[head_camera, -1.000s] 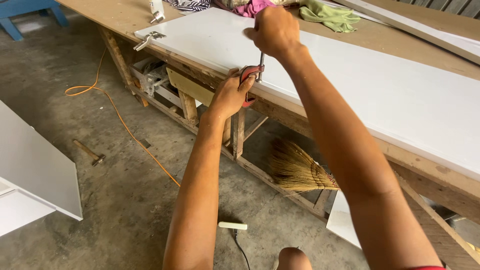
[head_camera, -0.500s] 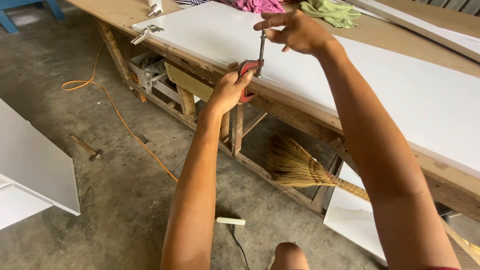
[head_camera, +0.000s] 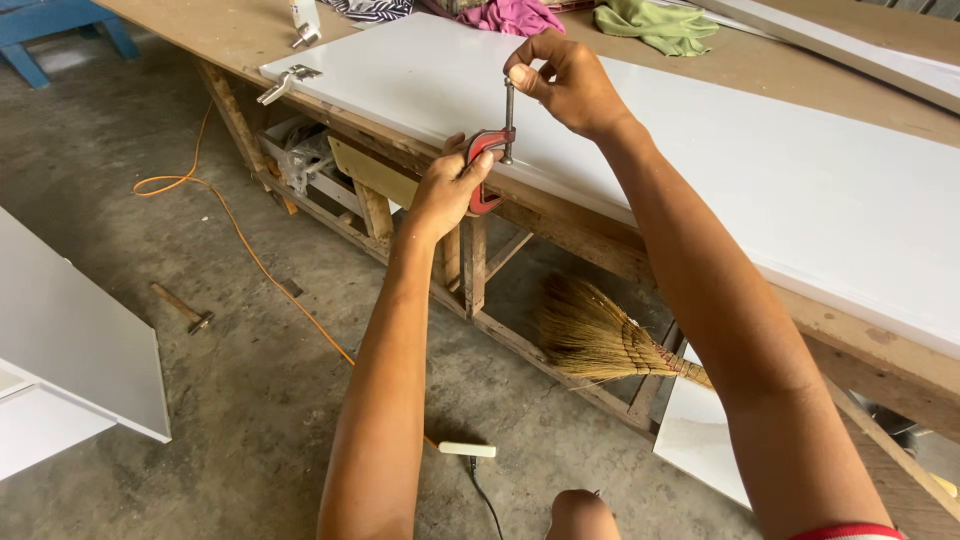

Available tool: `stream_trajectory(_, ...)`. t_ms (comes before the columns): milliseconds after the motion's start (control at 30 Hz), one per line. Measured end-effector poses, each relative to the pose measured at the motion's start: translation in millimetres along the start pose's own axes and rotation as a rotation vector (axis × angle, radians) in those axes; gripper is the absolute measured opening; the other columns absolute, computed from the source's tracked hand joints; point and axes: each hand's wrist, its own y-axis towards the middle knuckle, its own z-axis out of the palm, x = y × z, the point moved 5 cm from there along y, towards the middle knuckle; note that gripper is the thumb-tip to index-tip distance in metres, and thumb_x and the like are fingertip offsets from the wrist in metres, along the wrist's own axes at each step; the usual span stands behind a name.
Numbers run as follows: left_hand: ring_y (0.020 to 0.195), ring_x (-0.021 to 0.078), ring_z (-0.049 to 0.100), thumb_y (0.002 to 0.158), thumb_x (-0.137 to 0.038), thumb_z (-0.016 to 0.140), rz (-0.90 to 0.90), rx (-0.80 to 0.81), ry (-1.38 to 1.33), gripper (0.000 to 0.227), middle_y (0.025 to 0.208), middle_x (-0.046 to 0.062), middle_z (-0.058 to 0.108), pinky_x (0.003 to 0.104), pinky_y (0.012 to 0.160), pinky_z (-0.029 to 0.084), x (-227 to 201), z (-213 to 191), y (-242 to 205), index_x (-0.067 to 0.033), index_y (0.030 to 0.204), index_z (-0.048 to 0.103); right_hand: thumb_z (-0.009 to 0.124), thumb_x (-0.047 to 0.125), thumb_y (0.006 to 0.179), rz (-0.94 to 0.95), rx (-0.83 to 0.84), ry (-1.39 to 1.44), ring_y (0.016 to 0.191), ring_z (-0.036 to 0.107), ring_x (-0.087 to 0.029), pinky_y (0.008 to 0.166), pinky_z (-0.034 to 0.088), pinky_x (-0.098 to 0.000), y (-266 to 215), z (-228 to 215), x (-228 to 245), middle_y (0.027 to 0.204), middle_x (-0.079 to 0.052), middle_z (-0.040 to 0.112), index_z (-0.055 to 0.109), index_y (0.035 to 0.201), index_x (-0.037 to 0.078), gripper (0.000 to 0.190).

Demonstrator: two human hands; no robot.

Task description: The person positions and secures metal hinges onto a white door panel, first by hand and then using a power drill to drive screws into the panel's edge.

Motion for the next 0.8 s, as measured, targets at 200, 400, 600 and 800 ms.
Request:
stream_trajectory(200,0.137,0.0113,0.049,0.098,-0.051,0.046,-0.045,-0.019,-0.01,0.052,0.138,0.002,0.055,0.028,0.106,0.041,0.8,-0.8,-1.1,-0.017,0.123,0.076,0.084,0.031,0.097,0.063,-0.15,-0.181,0.069,0.049,-0.012,0.064,0.043,-0.0306,0.7,-6.4,-7.2,0.087,0.003,0.067,0.068,0.087,0.016,0.025)
stream_trajectory(400,0.105,0.0164,0.065,0.1,-0.049,0.045,0.078,-0.049,0.023,0.053,0.117,-0.002,0.059,0.03,0.092,0.046,-10.2,0.2,0.4,-0.0111,0.12,0.077,0.092,0.041,0.088,0.147,-0.276,-0.365,0.061,0.049,-0.015,0.054,0.037,-0.0373,-2.5,-10.0,-2.0,0.068,0.006,0.061,0.068,0.08,0.019,0.034)
stream_trajectory(600,0.109,0.014,0.062,0.097,-0.056,0.044,0.006,-0.066,0.035,0.056,0.123,-0.004,0.054,0.028,0.093,0.044,3.5,0.9,-3.0,-0.0168,0.122,0.076,0.092,0.033,0.081,0.014,-0.489,-0.591,0.057,0.062,-0.038,0.048,0.043,-0.0506,-6.5,5.1,2.9,0.063,-0.002,0.069,0.07,0.076,0.019,0.027)
stream_trajectory(800,0.146,0.0324,0.042,0.099,-0.054,0.046,-0.089,-0.05,-0.149,0.055,0.168,0.009,0.014,0.042,0.108,0.054,13.3,11.2,-9.3,-0.0139,0.128,0.069,0.077,0.033,0.092,0.069,-0.441,-0.617,0.052,0.062,-0.031,0.047,0.041,-0.0477,-10.3,10.7,-5.4,0.062,-0.002,0.068,0.063,0.076,0.013,0.03)
